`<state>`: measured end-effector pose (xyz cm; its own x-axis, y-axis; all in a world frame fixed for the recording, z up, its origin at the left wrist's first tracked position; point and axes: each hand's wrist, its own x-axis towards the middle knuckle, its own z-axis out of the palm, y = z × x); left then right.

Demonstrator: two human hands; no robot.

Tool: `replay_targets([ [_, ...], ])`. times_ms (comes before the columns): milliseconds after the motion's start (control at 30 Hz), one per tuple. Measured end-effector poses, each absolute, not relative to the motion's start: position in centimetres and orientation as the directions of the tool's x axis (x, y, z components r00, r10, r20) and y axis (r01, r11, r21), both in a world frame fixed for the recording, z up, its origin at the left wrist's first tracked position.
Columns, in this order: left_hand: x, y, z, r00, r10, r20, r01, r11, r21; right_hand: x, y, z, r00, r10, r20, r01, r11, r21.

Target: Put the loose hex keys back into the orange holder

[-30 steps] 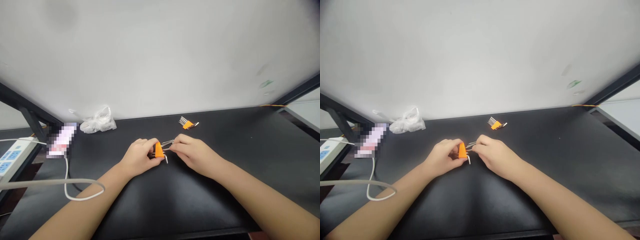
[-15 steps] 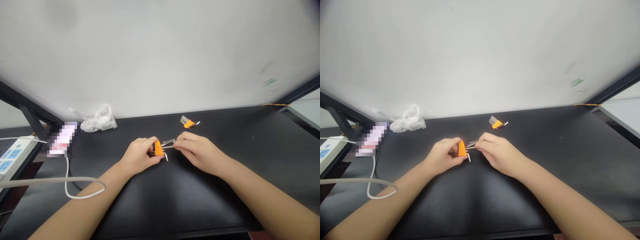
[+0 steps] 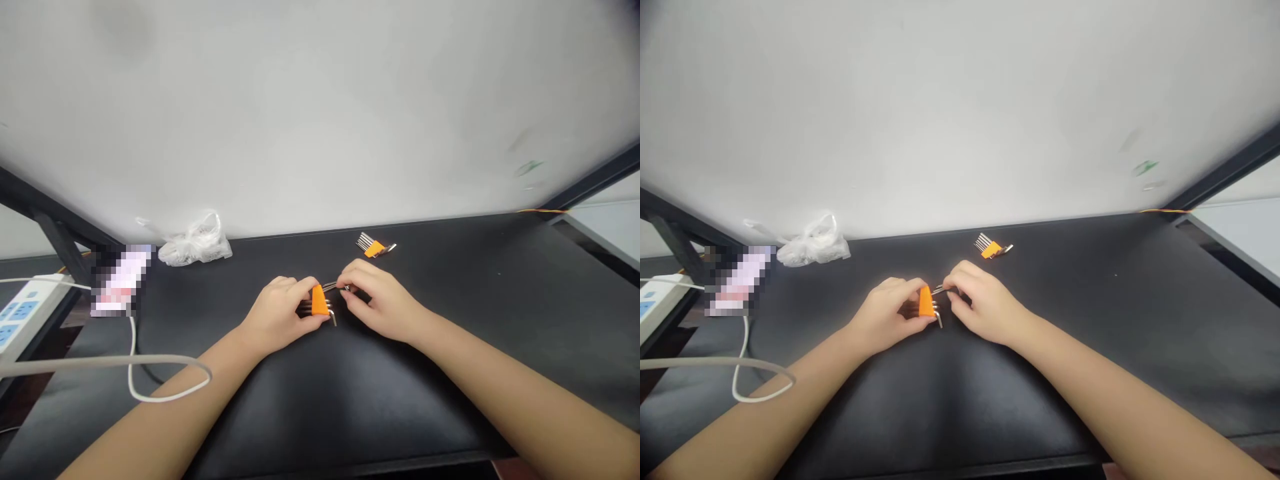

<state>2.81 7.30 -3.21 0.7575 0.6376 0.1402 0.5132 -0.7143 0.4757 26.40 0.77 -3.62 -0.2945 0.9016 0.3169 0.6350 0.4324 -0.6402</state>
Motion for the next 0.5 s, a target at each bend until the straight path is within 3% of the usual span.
replay_targets([
  [133, 2.7, 7.3, -3.3, 0.742, 0.658, 0.129, 0.529, -0.693, 0.489, 27.8, 1.6, -4.8, -0.329, 0.897, 0.297, 0.801, 0.431, -0.415],
  [500, 2.7, 7.4, -3.6, 0.733, 0.668, 0.127, 0.535, -0.682, 0.499, 26.8, 0.5, -2.9, -0.329, 0.944, 0.035, 0.929, 0.330, -0.170],
])
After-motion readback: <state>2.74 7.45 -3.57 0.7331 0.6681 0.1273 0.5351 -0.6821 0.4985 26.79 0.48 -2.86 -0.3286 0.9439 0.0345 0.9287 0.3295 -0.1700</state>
